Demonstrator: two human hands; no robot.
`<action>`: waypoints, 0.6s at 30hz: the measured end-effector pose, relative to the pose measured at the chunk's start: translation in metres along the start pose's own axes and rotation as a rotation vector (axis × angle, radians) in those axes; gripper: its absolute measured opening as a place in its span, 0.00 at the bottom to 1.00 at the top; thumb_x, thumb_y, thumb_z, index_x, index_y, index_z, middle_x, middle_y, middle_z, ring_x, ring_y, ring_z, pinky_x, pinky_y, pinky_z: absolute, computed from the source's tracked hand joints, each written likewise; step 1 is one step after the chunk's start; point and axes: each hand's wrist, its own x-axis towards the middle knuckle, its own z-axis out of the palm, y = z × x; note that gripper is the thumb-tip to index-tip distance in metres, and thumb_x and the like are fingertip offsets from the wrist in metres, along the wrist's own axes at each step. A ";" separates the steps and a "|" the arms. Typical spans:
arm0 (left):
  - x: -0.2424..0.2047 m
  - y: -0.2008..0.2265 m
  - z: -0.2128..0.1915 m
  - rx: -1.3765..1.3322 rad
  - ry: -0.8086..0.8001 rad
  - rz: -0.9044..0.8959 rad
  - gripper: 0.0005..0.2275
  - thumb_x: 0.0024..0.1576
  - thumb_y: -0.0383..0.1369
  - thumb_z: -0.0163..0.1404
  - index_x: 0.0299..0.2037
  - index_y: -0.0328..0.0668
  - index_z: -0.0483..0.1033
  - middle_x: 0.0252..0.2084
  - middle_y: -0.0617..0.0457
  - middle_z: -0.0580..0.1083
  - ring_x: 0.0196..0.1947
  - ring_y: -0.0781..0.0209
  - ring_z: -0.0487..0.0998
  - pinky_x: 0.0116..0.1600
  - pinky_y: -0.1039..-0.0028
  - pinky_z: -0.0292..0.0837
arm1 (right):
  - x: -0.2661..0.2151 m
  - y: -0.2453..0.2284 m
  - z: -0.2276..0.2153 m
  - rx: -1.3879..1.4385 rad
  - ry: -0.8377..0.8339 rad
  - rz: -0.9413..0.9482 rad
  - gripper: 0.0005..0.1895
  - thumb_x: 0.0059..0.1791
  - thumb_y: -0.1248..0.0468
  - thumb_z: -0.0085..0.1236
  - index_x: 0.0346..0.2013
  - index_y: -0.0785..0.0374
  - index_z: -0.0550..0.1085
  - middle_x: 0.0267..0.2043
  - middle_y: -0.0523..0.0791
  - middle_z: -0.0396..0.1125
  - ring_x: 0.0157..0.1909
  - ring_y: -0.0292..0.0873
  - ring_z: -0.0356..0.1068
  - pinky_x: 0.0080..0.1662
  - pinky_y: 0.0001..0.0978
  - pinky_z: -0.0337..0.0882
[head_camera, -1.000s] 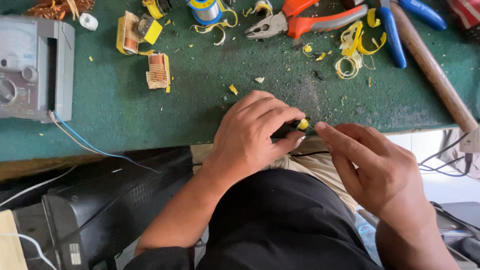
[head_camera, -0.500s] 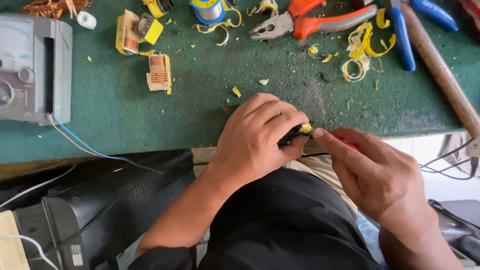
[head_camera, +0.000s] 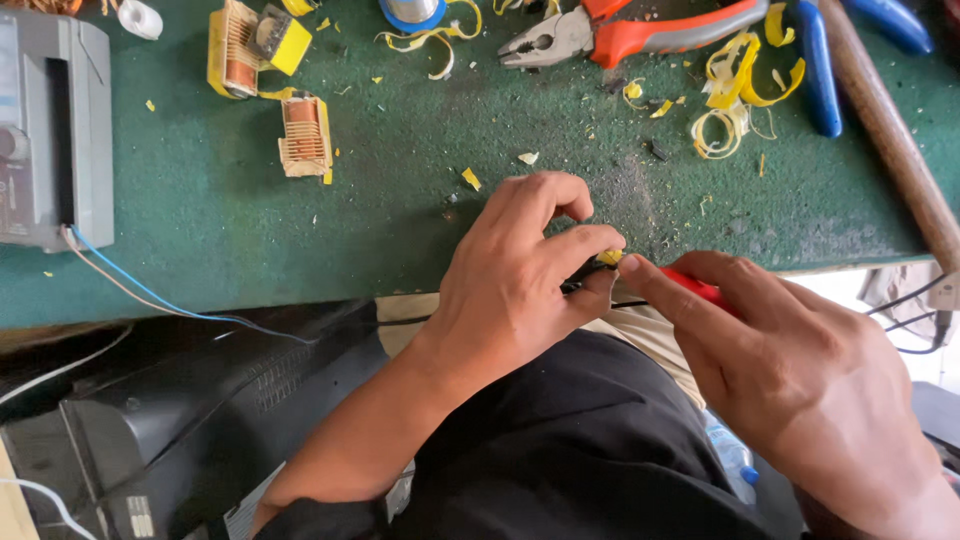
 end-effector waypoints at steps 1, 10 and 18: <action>0.000 0.000 -0.001 -0.016 -0.017 -0.003 0.07 0.57 0.21 0.59 0.43 0.38 0.76 0.43 0.49 0.70 0.45 0.46 0.73 0.53 0.60 0.72 | 0.001 0.000 -0.001 -0.014 -0.007 -0.003 0.19 0.59 0.64 0.57 0.64 0.44 0.78 0.52 0.37 0.74 0.32 0.39 0.74 0.25 0.34 0.68; -0.003 -0.007 0.005 0.025 -0.019 0.013 0.12 0.50 0.22 0.62 0.42 0.41 0.76 0.42 0.52 0.71 0.47 0.47 0.72 0.57 0.63 0.72 | -0.001 0.001 -0.008 -0.024 -0.027 0.061 0.21 0.58 0.66 0.58 0.64 0.41 0.80 0.51 0.32 0.76 0.23 0.41 0.69 0.23 0.36 0.68; -0.003 -0.010 0.004 0.058 -0.053 0.048 0.10 0.53 0.25 0.63 0.42 0.43 0.77 0.41 0.54 0.74 0.48 0.49 0.71 0.57 0.65 0.71 | -0.011 0.008 0.008 0.060 0.037 0.062 0.19 0.58 0.67 0.60 0.63 0.48 0.81 0.49 0.37 0.77 0.34 0.38 0.74 0.27 0.36 0.70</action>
